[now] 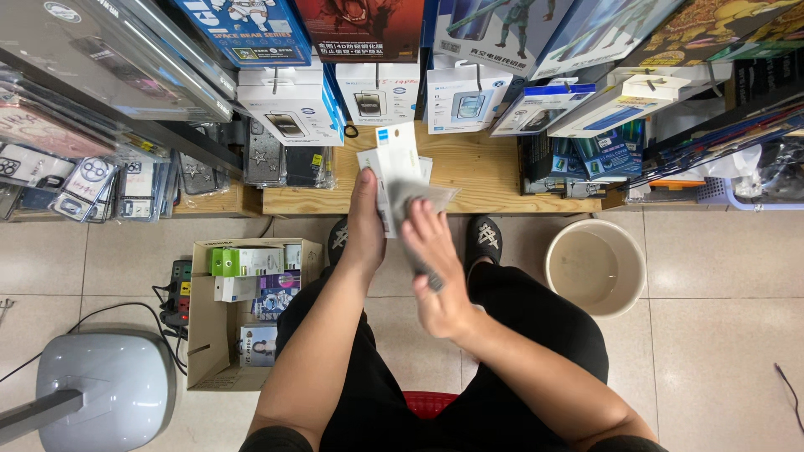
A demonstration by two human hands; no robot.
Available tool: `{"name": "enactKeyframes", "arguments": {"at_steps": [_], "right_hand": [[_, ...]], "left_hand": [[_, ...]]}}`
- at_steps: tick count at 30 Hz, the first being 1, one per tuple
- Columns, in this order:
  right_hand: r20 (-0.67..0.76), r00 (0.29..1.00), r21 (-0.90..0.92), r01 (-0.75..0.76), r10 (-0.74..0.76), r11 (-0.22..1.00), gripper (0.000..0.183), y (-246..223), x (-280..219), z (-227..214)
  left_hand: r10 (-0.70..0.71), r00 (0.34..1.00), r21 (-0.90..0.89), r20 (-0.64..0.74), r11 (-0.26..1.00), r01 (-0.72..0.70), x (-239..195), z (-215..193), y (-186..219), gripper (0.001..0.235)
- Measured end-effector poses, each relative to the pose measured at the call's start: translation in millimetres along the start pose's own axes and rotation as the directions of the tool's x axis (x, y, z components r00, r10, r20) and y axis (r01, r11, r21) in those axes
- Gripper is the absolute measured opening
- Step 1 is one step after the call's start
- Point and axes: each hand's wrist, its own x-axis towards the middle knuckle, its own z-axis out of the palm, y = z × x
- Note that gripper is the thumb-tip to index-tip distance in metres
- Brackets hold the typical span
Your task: The person sits on a low stool and wipes the surfaces of small white product boxes with a gray cloth. They handle several boxes one at a time, turning them over to clean multiple sides, then place the cleaned boxes into a cardboard box on the floor.
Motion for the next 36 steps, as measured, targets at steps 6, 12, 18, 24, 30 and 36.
{"name": "enactKeyframes", "arguments": {"at_steps": [6, 12, 18, 24, 30, 36], "right_hand": [[0.178, 0.982, -0.164, 0.089, -0.059, 0.982, 0.062, 4, 11, 6], [0.142, 0.990, -0.149, 0.027, -0.006, 0.988, 0.058, 19, 31, -10], [0.021, 1.000, -0.058, 0.021, -0.019, 0.998, 0.058, 29, 48, -27], [-0.122, 0.992, 0.211, -0.018, 0.045, 0.977, 0.055, 45, 60, -37], [-0.515, 0.560, 0.523, -0.394, 0.649, 0.756, 0.056, 2, 85, -41], [-0.485, 0.469, 0.512, -0.531, 0.738, 0.675, 0.071, 13, 69, -52]], "left_hand": [[-0.004, 0.999, 0.024, 0.041, 1.000, 0.003, -11, -3, -3, 0.069], [0.160, 0.951, 0.112, 0.264, 0.975, -0.194, -14, -1, -14, 0.050], [0.165, 0.924, 0.214, 0.345, 0.945, -0.249, -15, 10, -7, 0.055], [0.075, 0.935, 0.042, 0.346, 0.995, -0.096, -11, 15, -29, 0.059], [0.270, 0.930, 0.330, 0.248, 0.879, -0.343, 3, -2, -14, 0.085], [0.479, 0.855, 0.529, 0.197, 0.683, -0.504, 9, -10, -21, 0.086]]}}
